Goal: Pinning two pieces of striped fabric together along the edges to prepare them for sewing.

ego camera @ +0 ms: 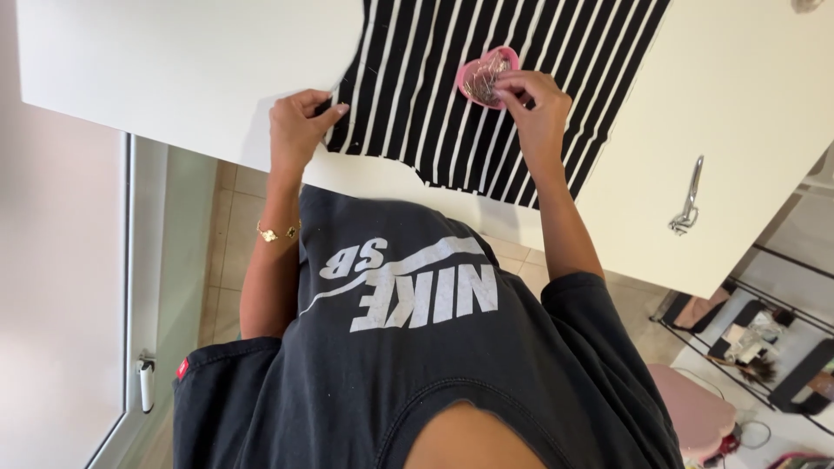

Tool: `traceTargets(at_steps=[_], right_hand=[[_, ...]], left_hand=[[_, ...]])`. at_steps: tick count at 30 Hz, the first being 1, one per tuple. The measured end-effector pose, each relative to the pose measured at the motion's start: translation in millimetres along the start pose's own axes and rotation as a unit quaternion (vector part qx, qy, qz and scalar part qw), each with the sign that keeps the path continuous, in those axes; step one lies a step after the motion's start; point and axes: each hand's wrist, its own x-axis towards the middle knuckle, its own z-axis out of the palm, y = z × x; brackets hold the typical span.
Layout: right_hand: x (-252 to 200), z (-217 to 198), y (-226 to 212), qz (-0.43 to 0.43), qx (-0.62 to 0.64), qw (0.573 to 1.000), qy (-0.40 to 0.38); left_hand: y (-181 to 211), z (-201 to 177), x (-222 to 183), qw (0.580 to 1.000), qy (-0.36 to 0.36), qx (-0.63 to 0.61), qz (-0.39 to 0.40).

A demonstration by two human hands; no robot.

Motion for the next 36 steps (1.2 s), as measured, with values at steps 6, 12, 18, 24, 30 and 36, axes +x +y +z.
traceTargets(at_steps=[6,12,18,24,30,36], right_hand=[[-14,6,-10,-0.035,-0.032,0.996,0.078],[-10,10,-4,-0.032,-0.041,0.995,0.087],[-4,14,-9,0.053,0.052,0.995,0.073],[-15,11,-19,0.072,0.085,0.990,0.086],[-90,28,-88,0.215,0.421,0.792,-0.386],[-80,22,-91,0.043,0.261,0.846,-0.463]], left_hand=[[-9,3,7,1.000,-0.011,0.008,0.017],[-17,7,10,0.998,0.004,0.010,0.056],[-9,4,7,0.998,0.012,0.027,0.062],[-13,8,13,0.993,0.019,0.013,0.112],[-1,20,10,0.995,0.068,0.006,0.079],[7,9,1,0.997,0.050,-0.050,0.010]])
